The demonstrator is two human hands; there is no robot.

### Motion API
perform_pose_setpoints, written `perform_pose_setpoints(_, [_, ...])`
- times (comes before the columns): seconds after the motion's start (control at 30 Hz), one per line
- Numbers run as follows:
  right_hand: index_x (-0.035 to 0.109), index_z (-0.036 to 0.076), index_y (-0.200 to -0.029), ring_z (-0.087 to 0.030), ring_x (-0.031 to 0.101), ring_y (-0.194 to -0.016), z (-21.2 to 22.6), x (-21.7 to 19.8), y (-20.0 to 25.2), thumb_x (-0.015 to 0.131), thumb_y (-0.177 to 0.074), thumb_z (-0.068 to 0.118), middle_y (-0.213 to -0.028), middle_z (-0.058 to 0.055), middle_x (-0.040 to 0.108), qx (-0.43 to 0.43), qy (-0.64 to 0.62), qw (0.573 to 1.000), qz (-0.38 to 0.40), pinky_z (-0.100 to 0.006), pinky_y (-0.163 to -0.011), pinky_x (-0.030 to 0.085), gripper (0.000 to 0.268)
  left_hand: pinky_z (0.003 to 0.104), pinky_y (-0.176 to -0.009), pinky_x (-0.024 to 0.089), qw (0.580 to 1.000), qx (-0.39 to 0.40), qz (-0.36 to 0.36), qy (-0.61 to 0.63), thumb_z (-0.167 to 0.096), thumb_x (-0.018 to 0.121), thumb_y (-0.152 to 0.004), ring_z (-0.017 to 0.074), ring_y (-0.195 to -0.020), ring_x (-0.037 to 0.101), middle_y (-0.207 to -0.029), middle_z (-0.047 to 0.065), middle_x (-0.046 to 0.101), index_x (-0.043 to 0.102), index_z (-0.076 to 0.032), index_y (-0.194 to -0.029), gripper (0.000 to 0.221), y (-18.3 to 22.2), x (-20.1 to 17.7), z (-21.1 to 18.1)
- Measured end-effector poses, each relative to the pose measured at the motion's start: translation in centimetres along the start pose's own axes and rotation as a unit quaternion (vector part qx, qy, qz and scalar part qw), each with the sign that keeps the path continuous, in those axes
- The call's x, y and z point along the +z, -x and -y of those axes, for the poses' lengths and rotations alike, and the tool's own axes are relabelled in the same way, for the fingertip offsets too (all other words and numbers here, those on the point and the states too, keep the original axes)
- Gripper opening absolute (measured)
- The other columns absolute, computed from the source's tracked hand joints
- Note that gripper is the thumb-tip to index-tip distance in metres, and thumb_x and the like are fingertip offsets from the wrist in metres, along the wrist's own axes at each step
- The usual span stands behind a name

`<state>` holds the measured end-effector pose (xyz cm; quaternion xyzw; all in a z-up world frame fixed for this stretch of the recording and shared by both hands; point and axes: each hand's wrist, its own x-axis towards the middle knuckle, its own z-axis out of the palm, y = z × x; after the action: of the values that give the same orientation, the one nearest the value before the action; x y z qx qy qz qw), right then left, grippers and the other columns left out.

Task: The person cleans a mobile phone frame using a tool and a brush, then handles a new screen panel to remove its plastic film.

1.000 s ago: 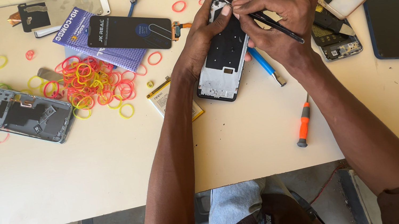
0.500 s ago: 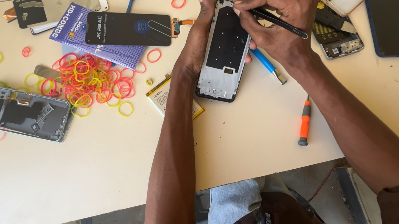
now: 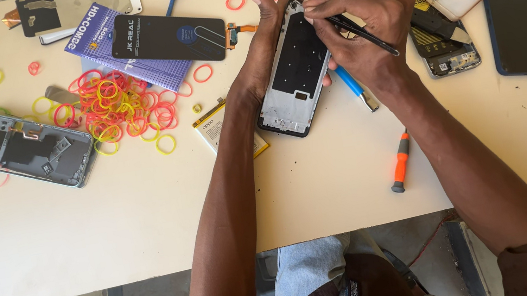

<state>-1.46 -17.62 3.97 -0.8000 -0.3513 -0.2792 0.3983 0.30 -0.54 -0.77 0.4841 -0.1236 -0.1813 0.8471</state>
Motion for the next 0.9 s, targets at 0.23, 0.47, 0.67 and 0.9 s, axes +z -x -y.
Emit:
perform_pose_setpoints(0.23, [0.073,-0.002,-0.099,-0.025,0.078,-0.099,0.1,-0.1,-0.3,0.080,-0.095,-0.012,-0.106,-0.015,0.076,-0.102,-0.012,0.994,0.027,-0.032,-0.083,0.064,0.012,0.041,-0.057,0.071,1.000,0.007,0.016,0.009,-0.097,0.027,-0.067,0.0282,-0.072,0.076,-0.113,0.026,0.064,0.018,-0.003,-0.155,0.129,0.1,-0.1,0.0])
perform_pose_setpoints(0.47, [0.075,-0.002,-0.102,-0.021,0.079,-0.099,-1.0,0.2,0.6,0.080,-0.099,-0.011,-0.110,-0.017,0.077,-0.056,-0.013,0.998,0.000,-0.029,-0.082,0.066,0.011,0.041,-0.058,0.068,0.999,0.008,0.027,0.046,-0.096,0.027,-0.069,0.0274,-0.075,0.075,-0.109,0.020,0.064,0.038,-0.007,-0.141,0.116,0.1,0.1,-0.4])
perform_pose_setpoints(0.67, [0.070,-0.008,-0.106,-0.021,0.073,-0.107,-1.1,-0.3,-0.1,0.074,-0.101,-0.016,-0.118,-0.017,0.067,-0.039,-0.141,0.989,-0.034,-0.031,-0.093,0.065,0.010,0.045,-0.062,0.068,0.990,0.041,0.087,0.099,-0.088,0.027,-0.080,0.0313,-0.075,0.073,-0.103,0.020,0.064,0.046,0.001,-0.136,0.107,-0.5,-1.0,0.1])
perform_pose_setpoints(0.9, [0.077,0.000,-0.101,-0.028,0.071,-0.103,-1.2,-1.5,-0.6,0.083,-0.088,-0.013,-0.114,-0.011,0.067,-0.053,0.110,0.991,0.059,-0.037,-0.087,0.055,0.020,0.048,-0.061,0.065,0.980,0.092,-0.032,0.174,-0.074,0.021,-0.096,0.0350,-0.073,0.071,-0.109,0.029,0.066,0.051,-0.007,-0.123,0.078,-1.4,-2.8,0.2])
